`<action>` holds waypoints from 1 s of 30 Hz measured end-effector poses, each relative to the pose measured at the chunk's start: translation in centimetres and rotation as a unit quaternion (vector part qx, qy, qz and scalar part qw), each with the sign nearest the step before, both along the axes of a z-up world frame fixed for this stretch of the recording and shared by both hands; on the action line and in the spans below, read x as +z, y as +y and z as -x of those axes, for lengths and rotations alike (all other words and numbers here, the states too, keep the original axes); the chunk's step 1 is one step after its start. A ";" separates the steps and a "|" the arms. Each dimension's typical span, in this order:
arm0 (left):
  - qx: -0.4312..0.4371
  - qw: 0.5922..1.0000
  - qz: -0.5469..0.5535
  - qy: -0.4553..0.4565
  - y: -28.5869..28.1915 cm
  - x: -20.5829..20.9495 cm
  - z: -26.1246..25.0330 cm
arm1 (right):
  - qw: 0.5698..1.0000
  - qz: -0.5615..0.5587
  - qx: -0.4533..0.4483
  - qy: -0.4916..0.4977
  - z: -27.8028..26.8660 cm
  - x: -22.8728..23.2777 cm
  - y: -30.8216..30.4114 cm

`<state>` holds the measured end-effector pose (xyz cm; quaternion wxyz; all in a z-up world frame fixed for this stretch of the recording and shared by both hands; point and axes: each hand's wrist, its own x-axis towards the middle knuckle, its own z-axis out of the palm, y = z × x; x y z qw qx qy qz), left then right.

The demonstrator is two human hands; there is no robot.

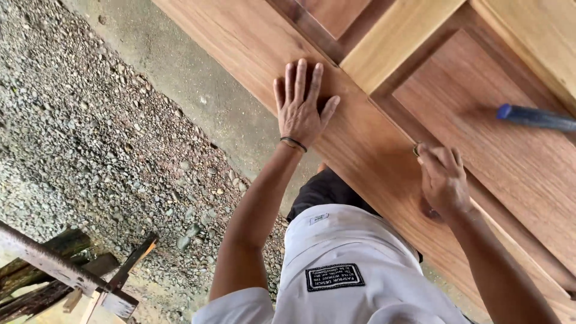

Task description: The person sands the surface of a large wooden door frame using a sanding block. They work systematically across the flat panels and the raised edges of the frame, smoothing the wood grain.

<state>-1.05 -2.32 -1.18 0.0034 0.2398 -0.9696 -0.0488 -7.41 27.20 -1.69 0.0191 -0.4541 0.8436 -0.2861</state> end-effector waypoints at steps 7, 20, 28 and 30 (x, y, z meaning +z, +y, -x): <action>-0.007 0.999 -0.015 -0.043 -0.7 2.0 1.2 | 0.996 0.066 0.046 -0.025 2.8 2.6 -12.8; 0.141 0.990 -0.012 0.016 -16.1 0.3 1.9 | 0.997 0.069 0.013 0.014 3.6 5.2 -22.6; 0.238 0.969 -0.014 0.059 -17.0 -0.9 2.1 | 0.999 0.038 -0.008 -0.008 4.2 3.0 -33.1; 0.238 0.969 -0.014 0.070 -16.9 -0.9 2.4 | 0.999 0.011 -0.011 -0.028 5.7 0.4 -37.1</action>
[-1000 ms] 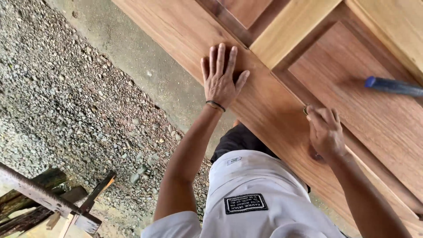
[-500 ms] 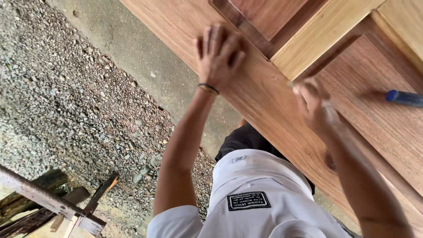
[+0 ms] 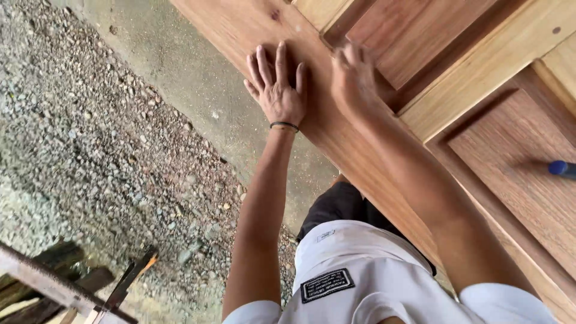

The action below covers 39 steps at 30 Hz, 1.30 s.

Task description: The person sands the surface of a large wooden door frame using a sanding block. They work systematically across the flat panels and the raised edges of the frame, smoothing the wood grain.

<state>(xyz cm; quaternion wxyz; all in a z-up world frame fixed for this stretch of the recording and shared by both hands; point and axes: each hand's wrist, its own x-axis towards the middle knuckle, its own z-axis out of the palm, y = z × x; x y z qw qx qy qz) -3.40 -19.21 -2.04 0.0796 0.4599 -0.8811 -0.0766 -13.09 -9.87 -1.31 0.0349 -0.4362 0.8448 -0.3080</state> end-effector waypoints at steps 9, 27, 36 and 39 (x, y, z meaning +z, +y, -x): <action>-0.022 0.997 -0.071 -0.026 -0.2 1.7 -0.1 | 0.982 -0.057 -0.013 0.177 -1.9 -0.8 9.5; -0.022 0.998 -0.022 0.060 -0.3 1.1 -0.1 | 0.988 -0.054 0.024 0.141 -1.1 -1.9 10.7; -0.049 0.998 -0.032 0.035 -0.9 -0.2 -0.7 | 0.984 -0.038 -0.053 0.164 0.1 -1.0 -2.7; -0.079 0.996 -0.040 0.018 -1.3 0.6 -0.9 | 0.986 -0.100 -0.044 0.130 -0.8 -1.6 1.2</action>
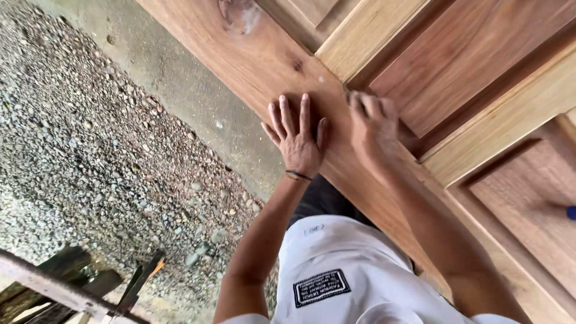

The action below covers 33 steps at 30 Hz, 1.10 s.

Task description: The person sands the surface of a large wooden door frame using a sanding block. They work systematically across the flat panels and the raised edges of the frame, smoothing the wood grain.

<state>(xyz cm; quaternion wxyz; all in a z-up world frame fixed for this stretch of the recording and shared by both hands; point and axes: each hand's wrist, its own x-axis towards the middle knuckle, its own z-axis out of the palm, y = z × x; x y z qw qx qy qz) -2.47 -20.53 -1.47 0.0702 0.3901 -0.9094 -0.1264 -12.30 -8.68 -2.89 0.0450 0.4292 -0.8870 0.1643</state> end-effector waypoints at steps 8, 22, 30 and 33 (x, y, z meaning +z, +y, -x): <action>-0.022 0.997 0.023 0.075 -9.7 1.0 0.4 | 0.998 -0.006 -0.030 -0.060 -1.1 4.7 3.2; -0.246 0.944 -0.097 0.200 -6.1 6.2 4.8 | 0.954 0.006 -0.059 -0.294 0.5 8.5 9.2; -0.274 0.892 -0.258 0.252 -4.9 6.6 3.0 | 0.827 0.196 -0.283 -0.445 1.4 8.0 8.8; -0.275 0.896 -0.246 0.248 -4.2 5.3 2.5 | 0.765 0.218 -0.343 -0.500 1.3 8.5 7.4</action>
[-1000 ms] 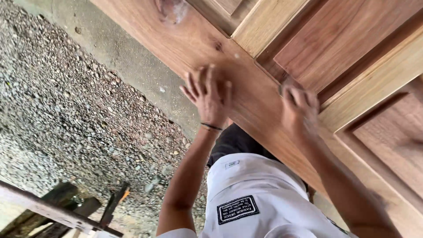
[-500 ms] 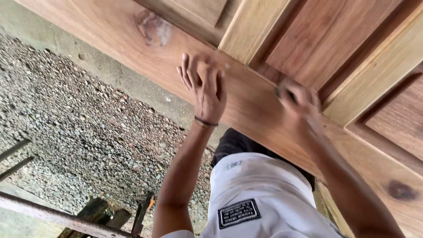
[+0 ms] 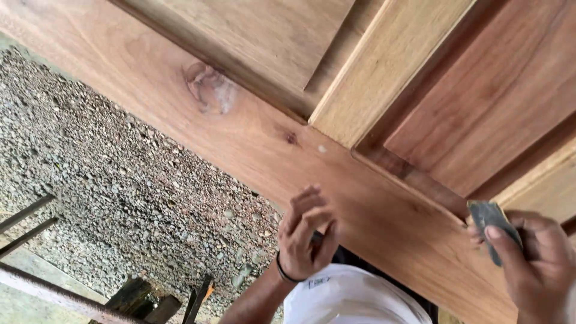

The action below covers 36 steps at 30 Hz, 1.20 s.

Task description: The person sands the surface of a large wooden door frame using a sanding block. They work systematically across the flat panels and the raised edges of the frame, smoothing the wood grain.

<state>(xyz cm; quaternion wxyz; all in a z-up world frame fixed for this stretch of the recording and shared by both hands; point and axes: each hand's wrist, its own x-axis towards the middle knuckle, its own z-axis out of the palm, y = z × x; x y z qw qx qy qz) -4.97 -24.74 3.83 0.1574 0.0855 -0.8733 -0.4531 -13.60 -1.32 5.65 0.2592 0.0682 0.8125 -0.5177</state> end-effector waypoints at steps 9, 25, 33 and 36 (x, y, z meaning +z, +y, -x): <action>-0.144 0.988 -0.020 -0.046 0.7 0.2 2.8 | 0.990 -0.066 0.055 0.110 -2.0 -3.5 2.1; 0.057 0.885 0.391 -0.246 -1.3 -3.9 -0.6 | 0.966 -0.085 0.137 0.200 -2.1 -1.6 3.4; 0.190 0.829 0.350 -0.391 -12.3 -5.9 -3.5 | 0.968 -0.061 0.146 0.194 -1.1 -0.6 3.6; 0.303 0.866 0.199 -0.345 -12.0 -2.0 -1.1 | 0.957 -0.005 0.191 0.218 1.0 0.1 1.5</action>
